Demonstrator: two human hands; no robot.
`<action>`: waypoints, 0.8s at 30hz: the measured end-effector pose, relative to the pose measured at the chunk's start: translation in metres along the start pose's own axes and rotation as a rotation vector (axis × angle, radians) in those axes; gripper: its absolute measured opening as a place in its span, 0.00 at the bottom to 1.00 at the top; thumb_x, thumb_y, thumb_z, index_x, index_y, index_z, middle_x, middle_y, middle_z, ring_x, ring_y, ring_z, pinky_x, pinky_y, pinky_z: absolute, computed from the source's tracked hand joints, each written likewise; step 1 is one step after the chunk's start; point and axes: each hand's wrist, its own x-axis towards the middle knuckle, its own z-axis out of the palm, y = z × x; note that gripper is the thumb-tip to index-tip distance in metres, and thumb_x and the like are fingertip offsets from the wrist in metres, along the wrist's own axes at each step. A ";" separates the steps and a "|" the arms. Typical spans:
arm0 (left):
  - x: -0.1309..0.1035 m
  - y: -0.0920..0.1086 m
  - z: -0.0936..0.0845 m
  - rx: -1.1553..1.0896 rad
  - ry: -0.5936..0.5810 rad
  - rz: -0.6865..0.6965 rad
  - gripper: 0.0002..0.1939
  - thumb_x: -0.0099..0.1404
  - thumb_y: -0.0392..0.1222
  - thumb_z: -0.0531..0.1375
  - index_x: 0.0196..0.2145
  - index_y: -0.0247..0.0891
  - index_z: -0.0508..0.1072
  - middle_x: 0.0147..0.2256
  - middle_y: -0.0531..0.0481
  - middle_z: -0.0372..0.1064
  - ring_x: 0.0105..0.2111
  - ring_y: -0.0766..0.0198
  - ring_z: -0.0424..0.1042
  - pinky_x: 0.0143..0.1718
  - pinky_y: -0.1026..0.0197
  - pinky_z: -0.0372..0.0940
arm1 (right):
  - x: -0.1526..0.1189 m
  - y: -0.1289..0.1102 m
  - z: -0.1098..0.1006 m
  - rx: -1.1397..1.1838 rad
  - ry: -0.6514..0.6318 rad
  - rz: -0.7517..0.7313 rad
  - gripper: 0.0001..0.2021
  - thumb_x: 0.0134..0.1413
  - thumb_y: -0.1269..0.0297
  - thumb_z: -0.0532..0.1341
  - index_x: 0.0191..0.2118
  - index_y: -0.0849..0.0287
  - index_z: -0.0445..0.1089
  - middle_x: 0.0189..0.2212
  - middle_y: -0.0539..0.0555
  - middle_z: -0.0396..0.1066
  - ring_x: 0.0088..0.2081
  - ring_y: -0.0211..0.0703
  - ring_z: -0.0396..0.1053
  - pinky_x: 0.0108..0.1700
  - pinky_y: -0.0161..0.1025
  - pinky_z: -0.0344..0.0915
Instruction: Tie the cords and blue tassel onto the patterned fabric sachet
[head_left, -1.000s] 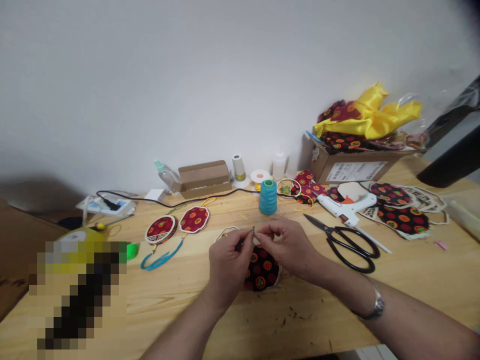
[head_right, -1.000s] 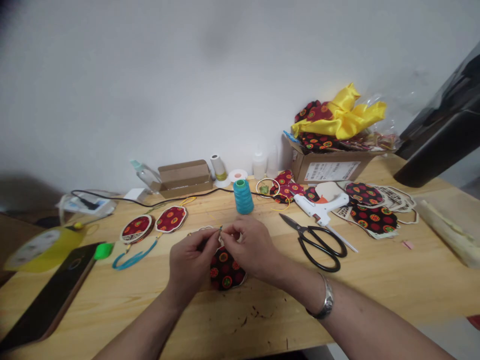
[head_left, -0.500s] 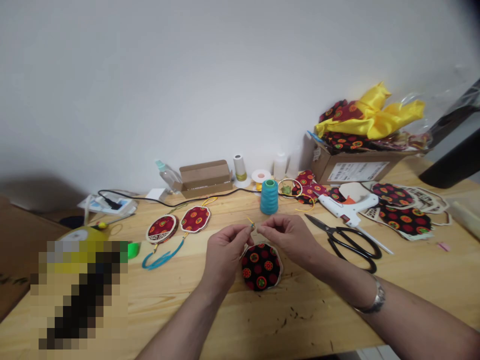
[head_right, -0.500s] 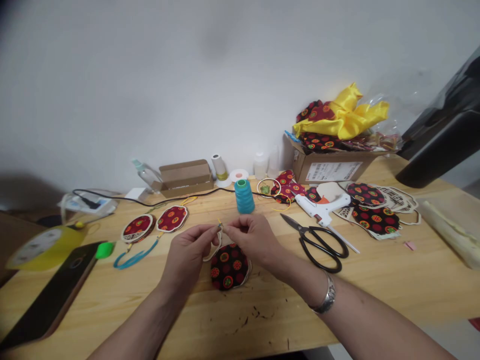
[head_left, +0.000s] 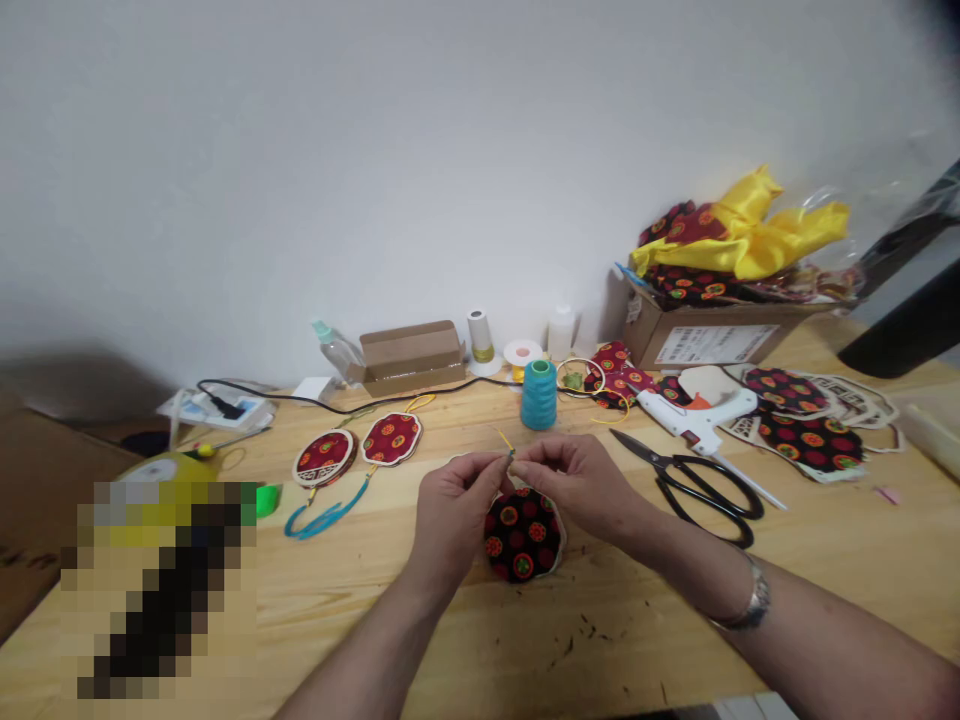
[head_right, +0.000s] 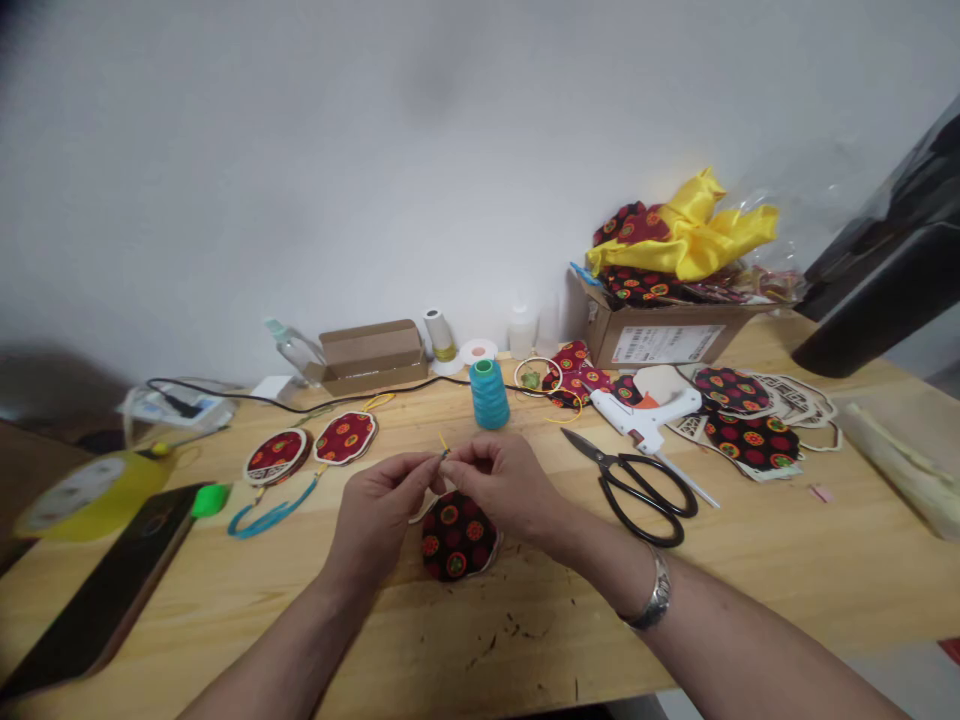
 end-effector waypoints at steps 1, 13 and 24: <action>0.000 -0.001 0.000 -0.025 -0.008 -0.014 0.10 0.54 0.45 0.62 0.23 0.36 0.76 0.18 0.56 0.65 0.18 0.73 0.53 0.19 0.68 0.49 | 0.000 0.000 0.000 0.006 -0.017 -0.006 0.08 0.48 0.66 0.59 0.25 0.64 0.72 0.22 0.50 0.70 0.24 0.33 0.62 0.27 0.32 0.59; 0.004 -0.002 0.001 -0.466 -0.125 -0.222 0.10 0.50 0.43 0.66 0.25 0.31 0.76 0.17 0.54 0.64 0.14 0.78 0.52 0.15 0.71 0.44 | 0.001 0.000 -0.001 0.020 -0.065 -0.005 0.07 0.48 0.66 0.59 0.27 0.63 0.73 0.24 0.52 0.73 0.26 0.35 0.66 0.29 0.33 0.61; 0.005 -0.003 0.000 -0.541 -0.100 -0.219 0.08 0.51 0.40 0.66 0.24 0.31 0.75 0.17 0.55 0.64 0.14 0.79 0.51 0.15 0.72 0.42 | 0.002 0.000 0.000 0.031 -0.038 0.035 0.10 0.49 0.61 0.60 0.27 0.64 0.73 0.23 0.52 0.71 0.24 0.34 0.63 0.28 0.33 0.59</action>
